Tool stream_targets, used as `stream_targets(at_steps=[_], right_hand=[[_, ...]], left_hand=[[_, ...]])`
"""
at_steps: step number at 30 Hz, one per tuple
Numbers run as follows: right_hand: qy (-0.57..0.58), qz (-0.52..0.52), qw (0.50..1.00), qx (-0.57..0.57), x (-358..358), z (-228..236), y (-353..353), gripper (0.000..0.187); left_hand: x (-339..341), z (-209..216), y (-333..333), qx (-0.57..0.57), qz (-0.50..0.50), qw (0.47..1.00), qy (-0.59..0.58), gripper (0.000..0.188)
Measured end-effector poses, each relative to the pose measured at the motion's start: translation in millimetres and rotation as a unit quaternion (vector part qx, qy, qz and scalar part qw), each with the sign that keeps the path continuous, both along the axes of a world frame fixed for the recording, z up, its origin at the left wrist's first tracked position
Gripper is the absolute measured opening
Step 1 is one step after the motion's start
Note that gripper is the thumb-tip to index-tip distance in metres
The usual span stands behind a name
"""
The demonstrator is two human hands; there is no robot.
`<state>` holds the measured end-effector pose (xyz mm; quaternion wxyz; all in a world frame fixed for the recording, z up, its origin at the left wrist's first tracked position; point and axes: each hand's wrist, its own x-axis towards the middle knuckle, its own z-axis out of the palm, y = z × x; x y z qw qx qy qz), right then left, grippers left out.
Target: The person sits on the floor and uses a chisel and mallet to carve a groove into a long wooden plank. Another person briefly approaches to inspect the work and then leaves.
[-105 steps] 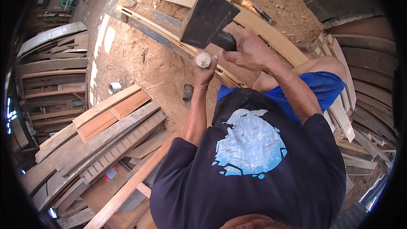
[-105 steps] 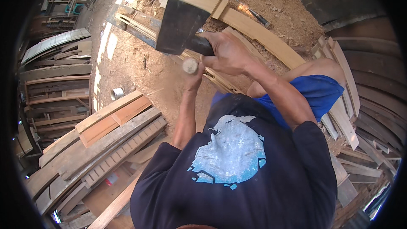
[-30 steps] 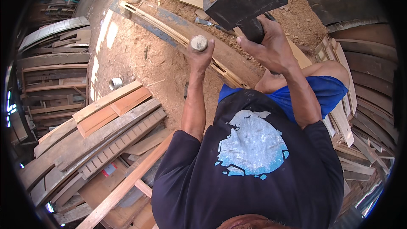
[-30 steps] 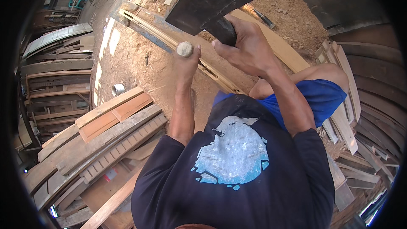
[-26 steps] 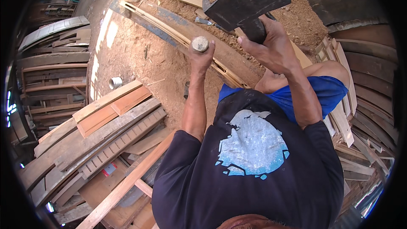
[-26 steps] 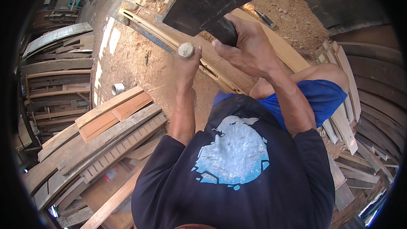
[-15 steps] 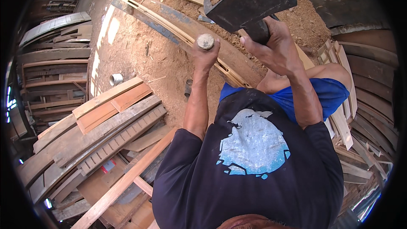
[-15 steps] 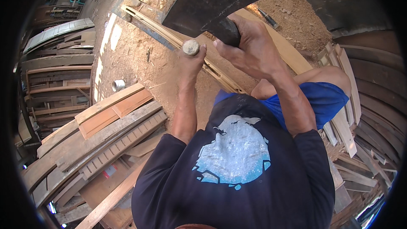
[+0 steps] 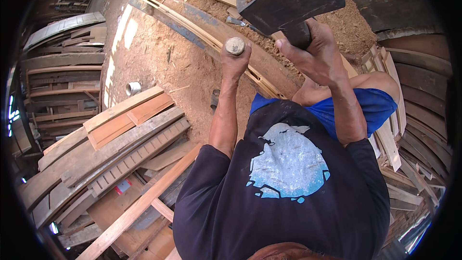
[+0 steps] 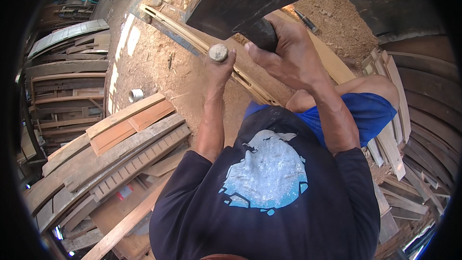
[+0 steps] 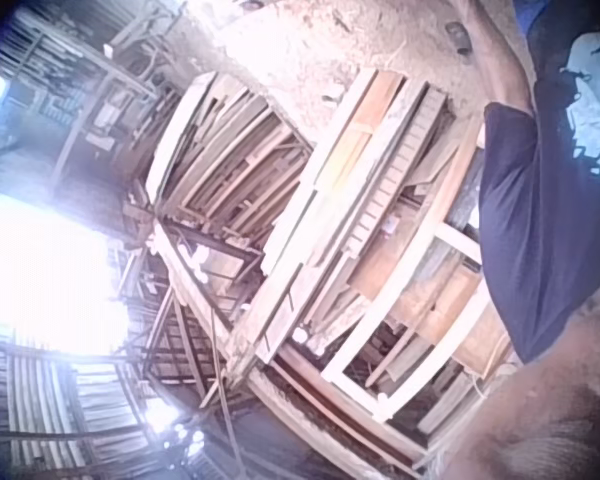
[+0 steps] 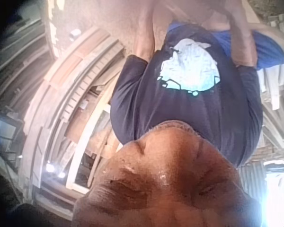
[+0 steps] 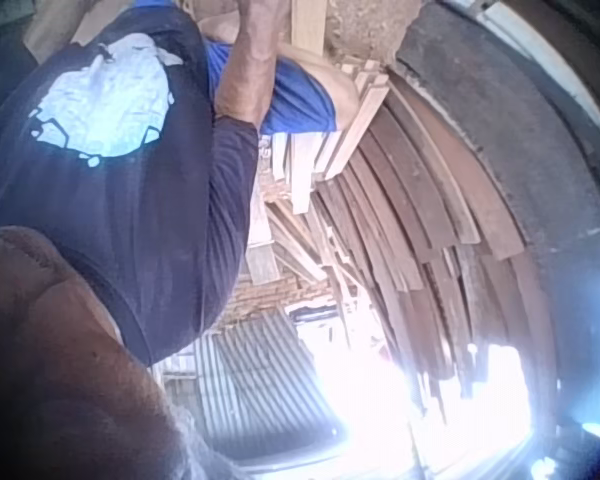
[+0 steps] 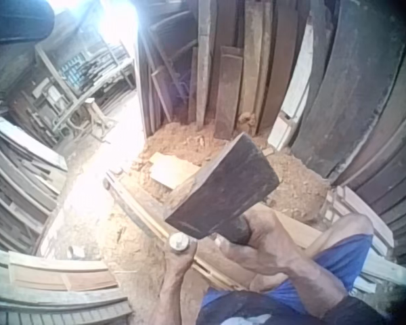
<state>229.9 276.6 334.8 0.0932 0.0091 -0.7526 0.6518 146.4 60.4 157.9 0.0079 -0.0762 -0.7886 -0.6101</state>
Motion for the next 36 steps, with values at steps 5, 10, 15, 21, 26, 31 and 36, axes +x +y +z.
stream_targets(at_steps=[5,10,15,21,26,31,36], right_hand=[[0.057,0.001,0.998,0.036,-2,-4,-2,0.015],[0.130,0.001,0.982,0.134,-8,-14,-7,0.015],[0.126,0.044,0.948,0.289,-21,-49,-28,0.020],[-0.067,0.149,0.879,0.448,-17,-95,-32,0.025],[0.007,0.058,0.945,0.320,-19,-50,-19,0.026],[0.012,0.020,0.973,0.229,-20,-12,-2,0.023],[0.013,0.047,0.961,0.272,-22,-38,-6,0.028]], left_hand=[[12,1,-3,0.004,0.012,0.999,0.039,0.022],[34,3,-6,-0.043,-0.002,0.992,0.117,0.024],[31,-18,-26,-0.087,-0.067,0.972,0.209,0.020],[39,-69,-25,-0.094,-0.019,0.991,0.089,0.034],[11,-5,-1,0.020,-0.014,0.997,0.072,0.031],[4,5,-9,-0.019,-0.023,0.999,-0.028,0.021],[18,-11,-7,-0.029,-0.019,0.998,0.055,0.022]])
